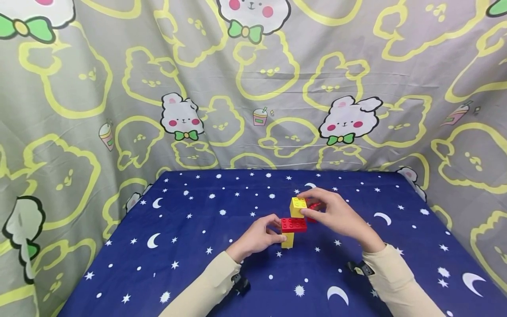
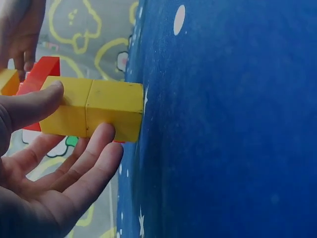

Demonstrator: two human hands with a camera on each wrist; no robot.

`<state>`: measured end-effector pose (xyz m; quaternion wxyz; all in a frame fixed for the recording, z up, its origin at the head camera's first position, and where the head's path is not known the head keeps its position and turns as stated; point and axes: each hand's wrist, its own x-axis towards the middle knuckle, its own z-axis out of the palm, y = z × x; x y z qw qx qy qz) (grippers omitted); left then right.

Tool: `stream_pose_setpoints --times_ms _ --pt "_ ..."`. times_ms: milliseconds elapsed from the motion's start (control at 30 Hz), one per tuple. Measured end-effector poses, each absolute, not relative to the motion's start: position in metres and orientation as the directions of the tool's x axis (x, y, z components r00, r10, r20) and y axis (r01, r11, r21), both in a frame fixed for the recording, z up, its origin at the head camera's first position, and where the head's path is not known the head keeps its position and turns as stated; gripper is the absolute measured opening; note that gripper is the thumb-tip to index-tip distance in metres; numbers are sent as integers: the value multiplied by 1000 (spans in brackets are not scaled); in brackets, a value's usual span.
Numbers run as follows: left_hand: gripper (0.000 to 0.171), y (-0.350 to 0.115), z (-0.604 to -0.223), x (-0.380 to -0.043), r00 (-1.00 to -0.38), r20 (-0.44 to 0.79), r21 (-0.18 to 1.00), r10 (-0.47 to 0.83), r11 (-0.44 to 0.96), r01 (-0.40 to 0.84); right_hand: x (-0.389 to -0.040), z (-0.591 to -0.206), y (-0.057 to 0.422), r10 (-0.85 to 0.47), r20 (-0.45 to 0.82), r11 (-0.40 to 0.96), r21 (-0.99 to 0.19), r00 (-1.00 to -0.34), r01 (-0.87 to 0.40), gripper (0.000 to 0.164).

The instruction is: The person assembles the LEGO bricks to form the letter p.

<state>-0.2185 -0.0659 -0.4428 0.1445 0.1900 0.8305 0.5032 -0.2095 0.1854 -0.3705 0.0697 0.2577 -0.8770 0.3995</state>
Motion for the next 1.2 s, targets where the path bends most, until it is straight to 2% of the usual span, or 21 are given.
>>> stream_pose_setpoints --times_ms 367,633,1200 --pt "26 -67 -444 -219 -862 -26 866 507 442 234 -208 -369 177 -417 353 520 -662 -837 -539 36" --pt "29 -67 -442 -217 -852 26 843 522 447 299 -207 -370 170 -405 335 552 -653 -851 -519 36" --pt "32 -64 -441 -217 -854 48 821 519 467 329 -208 -383 172 -463 288 551 -647 -838 -527 39"
